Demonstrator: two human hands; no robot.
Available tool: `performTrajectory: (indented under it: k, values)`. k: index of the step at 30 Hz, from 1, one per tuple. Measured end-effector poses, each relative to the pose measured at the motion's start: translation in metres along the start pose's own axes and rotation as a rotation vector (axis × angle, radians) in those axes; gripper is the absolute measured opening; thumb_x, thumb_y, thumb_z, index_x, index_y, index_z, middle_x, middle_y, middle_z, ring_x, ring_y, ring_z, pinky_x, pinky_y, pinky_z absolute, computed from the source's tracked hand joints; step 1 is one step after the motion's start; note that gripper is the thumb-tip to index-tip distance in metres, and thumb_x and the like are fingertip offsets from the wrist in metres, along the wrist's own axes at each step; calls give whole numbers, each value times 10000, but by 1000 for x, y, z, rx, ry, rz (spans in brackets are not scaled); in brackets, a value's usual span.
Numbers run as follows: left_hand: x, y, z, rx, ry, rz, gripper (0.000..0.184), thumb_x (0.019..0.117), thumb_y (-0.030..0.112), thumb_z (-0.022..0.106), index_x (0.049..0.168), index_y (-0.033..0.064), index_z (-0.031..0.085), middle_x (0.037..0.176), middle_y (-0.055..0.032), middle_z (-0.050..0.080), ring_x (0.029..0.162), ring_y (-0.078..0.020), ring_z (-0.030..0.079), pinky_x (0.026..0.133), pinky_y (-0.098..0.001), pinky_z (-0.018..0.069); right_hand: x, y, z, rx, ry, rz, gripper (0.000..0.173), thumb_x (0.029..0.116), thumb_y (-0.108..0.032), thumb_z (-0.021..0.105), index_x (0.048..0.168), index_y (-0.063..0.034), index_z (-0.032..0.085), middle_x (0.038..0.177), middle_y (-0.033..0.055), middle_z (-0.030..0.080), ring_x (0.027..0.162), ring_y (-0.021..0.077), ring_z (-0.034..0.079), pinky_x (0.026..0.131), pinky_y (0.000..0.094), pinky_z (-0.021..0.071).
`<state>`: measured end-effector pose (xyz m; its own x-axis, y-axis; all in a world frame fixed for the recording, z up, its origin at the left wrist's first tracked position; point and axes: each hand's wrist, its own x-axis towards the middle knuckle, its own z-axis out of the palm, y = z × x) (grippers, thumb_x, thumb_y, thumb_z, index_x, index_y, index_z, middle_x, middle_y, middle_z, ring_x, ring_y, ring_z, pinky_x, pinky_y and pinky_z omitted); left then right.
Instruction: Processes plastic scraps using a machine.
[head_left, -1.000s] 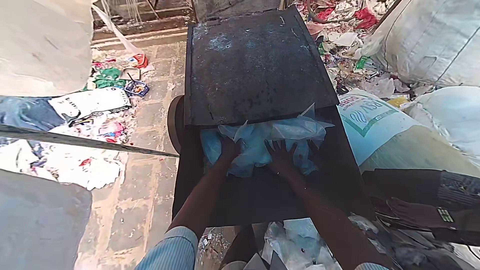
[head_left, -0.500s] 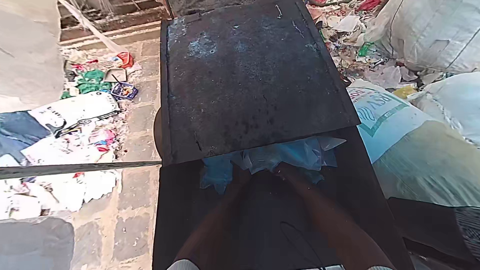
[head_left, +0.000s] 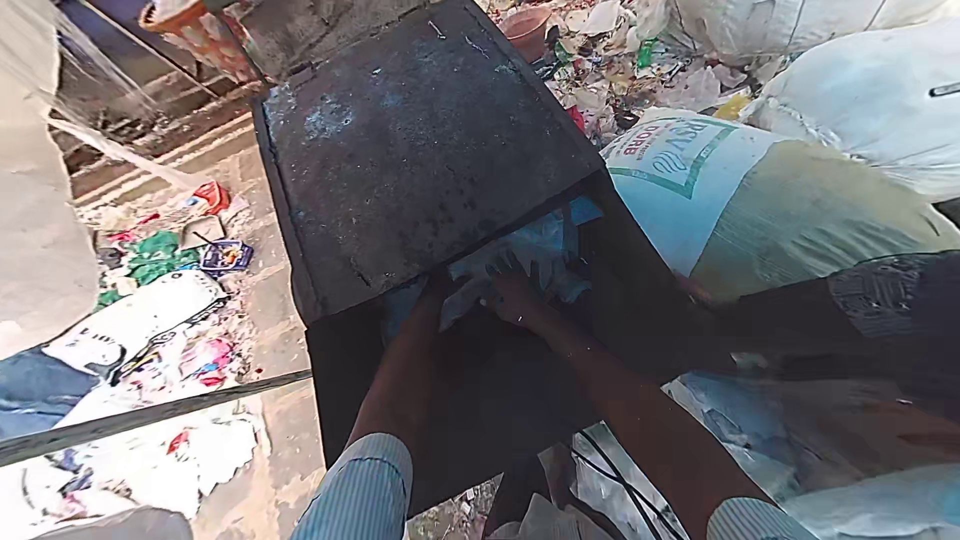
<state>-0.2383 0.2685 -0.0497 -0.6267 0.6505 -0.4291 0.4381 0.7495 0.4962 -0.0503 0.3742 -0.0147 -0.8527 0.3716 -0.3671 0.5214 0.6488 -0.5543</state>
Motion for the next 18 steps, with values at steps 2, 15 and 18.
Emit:
performTrajectory:
  k: [2,15,18]
  values:
    - [-13,1,1,122,-17,-94,920,875,545,760,1522,-7,408,1504,-242,505,1427,-341,473,1193,-506,367,-76,-1,15,168,61,-18,612,1051,-470,517,1566,-150,442,1660,80,356,1568,284,239,1257,589,175]
    - [-286,-28,87,443,74,166,826,1030,399,583,1594,-76,210,1676,-315,107,1565,-440,157,1257,-544,215,-508,120,204,722,87,858,427,1084,-347,468,1396,-97,617,1340,163,658,1273,343,606,1071,568,449]
    - [-328,-72,98,298,-94,39,719,1075,392,509,1576,-63,267,1621,-313,289,1509,-403,328,1234,-523,291,-569,152,304,776,179,1008,414,1073,-357,502,1336,-70,643,1221,212,697,1169,405,653,972,633,493]
